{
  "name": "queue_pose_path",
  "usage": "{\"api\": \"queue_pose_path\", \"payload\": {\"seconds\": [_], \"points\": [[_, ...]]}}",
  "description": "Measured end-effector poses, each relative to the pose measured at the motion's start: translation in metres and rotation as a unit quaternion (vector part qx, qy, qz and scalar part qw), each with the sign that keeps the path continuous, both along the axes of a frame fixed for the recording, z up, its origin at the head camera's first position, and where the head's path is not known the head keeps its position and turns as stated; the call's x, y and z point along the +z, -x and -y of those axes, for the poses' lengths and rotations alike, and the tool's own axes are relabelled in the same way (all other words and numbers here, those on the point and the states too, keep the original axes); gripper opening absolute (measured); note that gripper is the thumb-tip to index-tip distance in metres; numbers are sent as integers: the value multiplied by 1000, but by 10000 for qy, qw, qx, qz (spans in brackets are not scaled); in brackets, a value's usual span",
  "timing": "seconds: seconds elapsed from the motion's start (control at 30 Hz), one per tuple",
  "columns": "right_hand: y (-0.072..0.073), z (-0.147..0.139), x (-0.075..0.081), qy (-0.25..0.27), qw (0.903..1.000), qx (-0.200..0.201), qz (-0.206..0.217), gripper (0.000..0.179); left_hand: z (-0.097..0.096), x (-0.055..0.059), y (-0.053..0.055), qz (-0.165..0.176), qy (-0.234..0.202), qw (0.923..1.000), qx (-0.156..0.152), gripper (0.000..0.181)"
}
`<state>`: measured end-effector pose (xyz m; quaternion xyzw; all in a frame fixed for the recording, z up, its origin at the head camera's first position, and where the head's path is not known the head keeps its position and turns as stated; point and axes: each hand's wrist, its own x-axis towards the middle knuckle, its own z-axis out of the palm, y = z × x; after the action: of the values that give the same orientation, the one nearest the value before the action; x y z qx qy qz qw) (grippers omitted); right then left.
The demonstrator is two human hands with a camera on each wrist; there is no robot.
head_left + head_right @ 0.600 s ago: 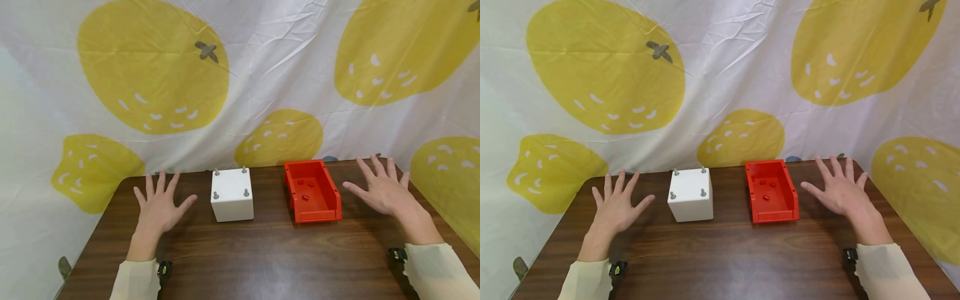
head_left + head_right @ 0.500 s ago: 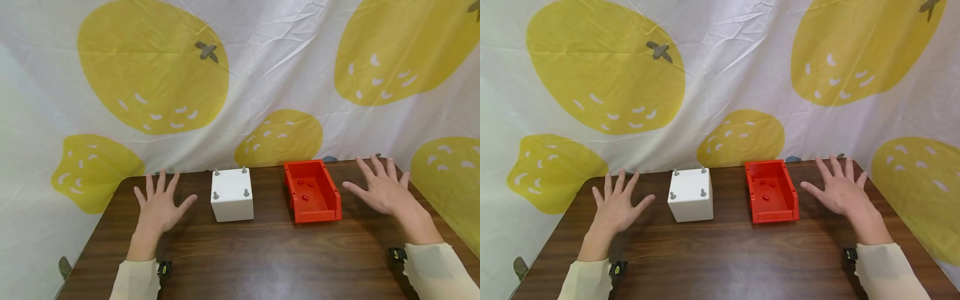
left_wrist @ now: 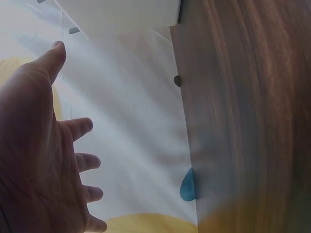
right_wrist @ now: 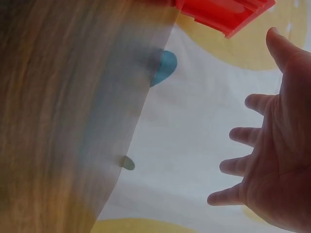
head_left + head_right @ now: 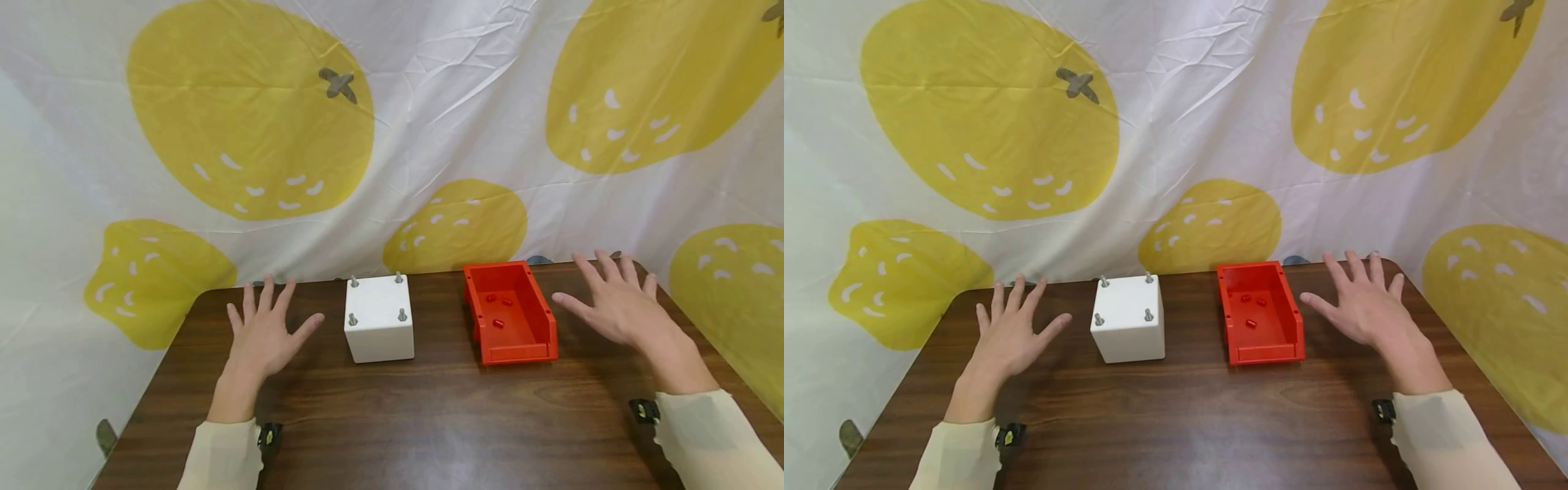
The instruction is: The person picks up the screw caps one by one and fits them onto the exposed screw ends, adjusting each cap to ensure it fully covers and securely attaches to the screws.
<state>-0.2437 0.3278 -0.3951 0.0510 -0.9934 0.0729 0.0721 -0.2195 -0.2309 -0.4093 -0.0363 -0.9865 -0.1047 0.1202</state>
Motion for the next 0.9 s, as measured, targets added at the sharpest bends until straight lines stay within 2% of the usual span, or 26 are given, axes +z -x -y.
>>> {"api": "queue_pose_path", "payload": {"seconds": [0.4, 0.63, 0.9], "points": [[5, 17, 10, -174, 9991, 385, 98, 88, -8, 2, 6, 132, -383, 9991, -151, 82], [8, 29, 12, -299, 9973, 658, -130, 86, -11, 3, 11, 141, -649, 9971, -378, 83], [16, 44, 11, -422, 9943, 918, -347, 84, -18, 2, 12, 320, -1187, 9906, -595, 81]]}}
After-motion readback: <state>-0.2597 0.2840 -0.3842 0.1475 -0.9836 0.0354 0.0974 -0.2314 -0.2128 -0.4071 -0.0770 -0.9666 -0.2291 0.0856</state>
